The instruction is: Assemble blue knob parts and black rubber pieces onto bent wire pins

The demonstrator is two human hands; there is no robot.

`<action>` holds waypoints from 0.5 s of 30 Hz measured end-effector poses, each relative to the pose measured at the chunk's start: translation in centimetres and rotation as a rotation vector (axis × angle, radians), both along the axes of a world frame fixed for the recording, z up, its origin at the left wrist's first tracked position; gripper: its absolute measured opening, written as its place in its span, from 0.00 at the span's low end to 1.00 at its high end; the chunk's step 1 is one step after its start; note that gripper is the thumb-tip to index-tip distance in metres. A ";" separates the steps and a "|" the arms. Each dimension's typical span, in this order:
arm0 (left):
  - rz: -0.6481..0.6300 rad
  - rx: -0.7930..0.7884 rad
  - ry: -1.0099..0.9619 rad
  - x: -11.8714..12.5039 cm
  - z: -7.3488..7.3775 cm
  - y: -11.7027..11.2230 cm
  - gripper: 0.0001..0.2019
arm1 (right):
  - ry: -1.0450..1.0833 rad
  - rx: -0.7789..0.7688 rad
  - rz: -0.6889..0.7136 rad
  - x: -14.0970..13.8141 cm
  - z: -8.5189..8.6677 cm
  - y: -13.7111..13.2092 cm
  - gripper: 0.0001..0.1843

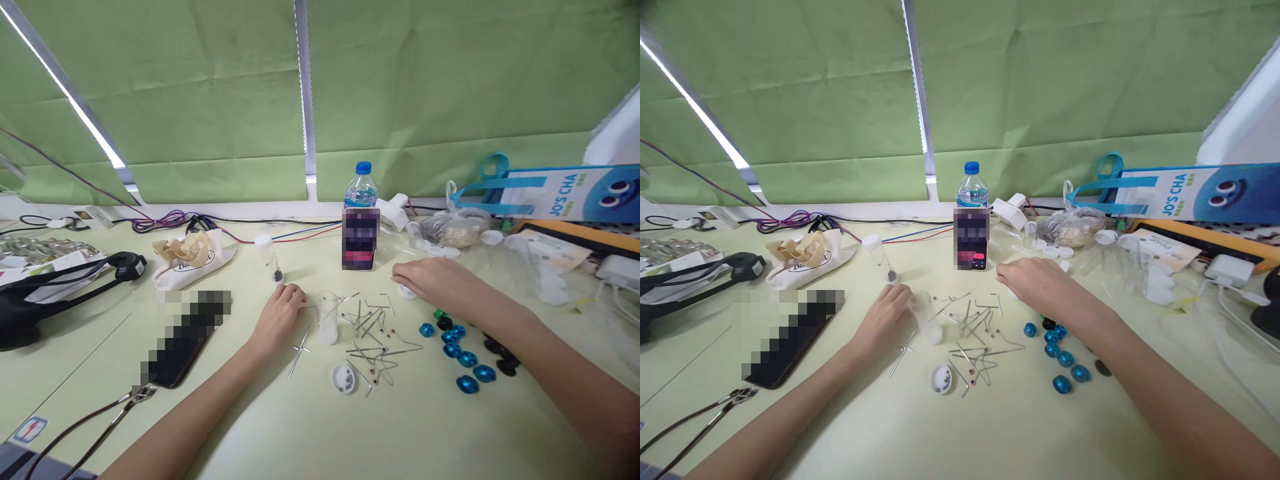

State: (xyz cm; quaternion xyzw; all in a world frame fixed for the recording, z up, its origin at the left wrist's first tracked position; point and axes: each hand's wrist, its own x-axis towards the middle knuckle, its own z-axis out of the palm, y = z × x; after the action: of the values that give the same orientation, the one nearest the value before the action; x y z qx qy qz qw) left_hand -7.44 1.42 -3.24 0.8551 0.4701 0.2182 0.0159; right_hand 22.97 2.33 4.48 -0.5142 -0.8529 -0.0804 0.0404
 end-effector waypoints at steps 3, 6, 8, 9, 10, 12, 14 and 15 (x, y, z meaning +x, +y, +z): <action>-0.025 0.008 0.004 0.2 0.1 -0.3 0.09 | -0.047 -0.031 -0.017 -0.3 0.0 0.0 0.16; -0.041 0.013 0.014 0.1 -0.2 -0.3 0.09 | -0.075 -0.047 -0.023 -0.4 -0.1 0.1 0.16; -0.036 0.019 0.022 -0.1 -0.6 0.0 0.08 | -0.086 -0.054 -0.021 -0.5 -0.2 0.1 0.16; -0.032 0.022 0.028 -0.2 -0.7 0.1 0.08 | -0.091 -0.057 -0.021 -0.5 -0.2 0.1 0.16; -0.028 0.025 0.036 -0.3 -0.8 0.2 0.09 | -0.094 -0.059 -0.019 -0.6 -0.2 0.2 0.16; -0.019 0.031 0.061 -0.5 -0.8 0.5 0.10 | -0.097 -0.060 -0.016 -0.6 -0.3 0.2 0.16; -0.011 0.038 0.097 -0.6 -0.7 0.6 0.12 | -0.096 -0.058 -0.013 -0.6 -0.3 0.2 0.15; -0.008 0.041 0.118 -0.7 -0.6 0.7 0.13 | -0.095 -0.056 -0.013 -0.5 -0.4 0.2 0.15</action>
State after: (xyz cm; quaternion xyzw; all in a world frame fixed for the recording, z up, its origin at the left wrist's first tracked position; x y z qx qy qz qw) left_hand -8.09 2.08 -3.88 0.8684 0.4624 0.1768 -0.0284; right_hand 22.43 2.51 4.12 -0.5161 -0.8526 -0.0808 -0.0149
